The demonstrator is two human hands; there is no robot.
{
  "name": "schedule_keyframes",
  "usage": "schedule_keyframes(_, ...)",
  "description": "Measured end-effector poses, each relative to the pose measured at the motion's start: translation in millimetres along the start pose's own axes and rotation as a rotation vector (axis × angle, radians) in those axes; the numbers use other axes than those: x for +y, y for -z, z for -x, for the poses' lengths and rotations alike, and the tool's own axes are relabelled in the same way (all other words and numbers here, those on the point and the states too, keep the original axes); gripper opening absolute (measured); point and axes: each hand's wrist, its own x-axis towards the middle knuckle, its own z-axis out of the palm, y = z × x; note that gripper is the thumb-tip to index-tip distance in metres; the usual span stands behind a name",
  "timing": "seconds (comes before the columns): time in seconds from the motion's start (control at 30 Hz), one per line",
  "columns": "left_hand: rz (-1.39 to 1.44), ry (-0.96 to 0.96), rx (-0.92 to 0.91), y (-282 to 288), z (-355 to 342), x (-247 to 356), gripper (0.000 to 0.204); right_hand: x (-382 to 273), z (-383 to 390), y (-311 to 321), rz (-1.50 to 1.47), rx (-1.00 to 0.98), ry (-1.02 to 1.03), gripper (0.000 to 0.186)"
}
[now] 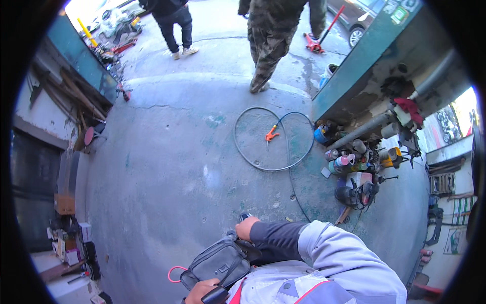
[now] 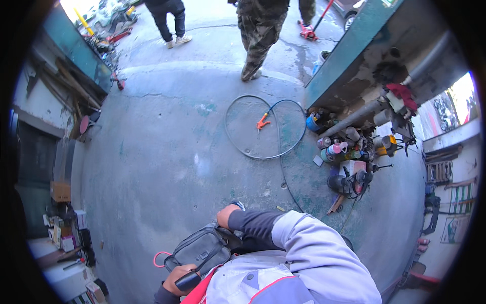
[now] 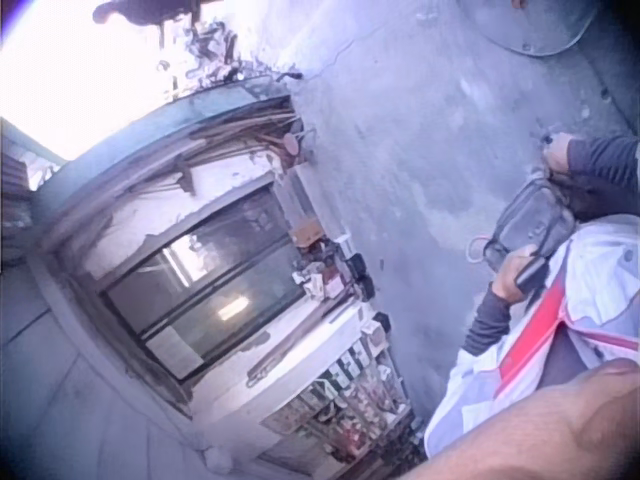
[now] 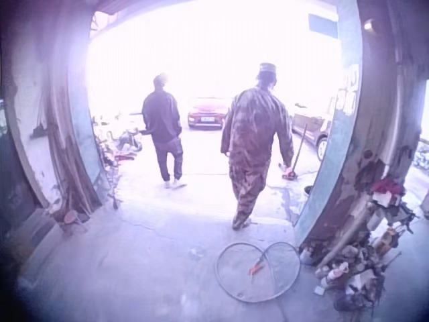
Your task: The person uses a hot glue gun to apply glue to the car bumper, then retrieves a rubber mallet from a bag and uses it to tap a small black piece into place on the bumper.
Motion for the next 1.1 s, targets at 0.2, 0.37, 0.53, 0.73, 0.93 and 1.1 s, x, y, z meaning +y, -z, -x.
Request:
schedule_keyframes(0.2, -0.012, -0.058, -0.134, 12, -2, -6, 0.018, 24, 52, -22, -0.247, 0.114, -0.096, 0.05)
schedule_keyframes(0.37, 0.019, -0.111, -0.217, 13, -29, -8, 0.021, 16, 82, -47, -0.362, 0.219, -0.293, 0.051)
schedule_keyframes(0.53, 0.071, 0.12, -0.327, -2, -55, -21, 0.026, -6, 137, -79, -0.502, 0.932, -0.388, 0.043)
schedule_keyframes(0.73, -0.084, 0.068, -0.561, -31, -129, -19, 0.024, -30, 139, -124, -1.612, 0.209, 0.083, 0.078)
schedule_keyframes(0.93, -0.099, 0.029, -0.677, -91, -221, 10, 0.027, 18, 144, -135, -2.463, 0.114, 0.347, 0.055)
schedule_keyframes(1.1, -0.126, 0.102, -0.603, -157, -300, 18, 0.029, 98, 174, -131, -2.721, 0.413, 0.447, 0.056)
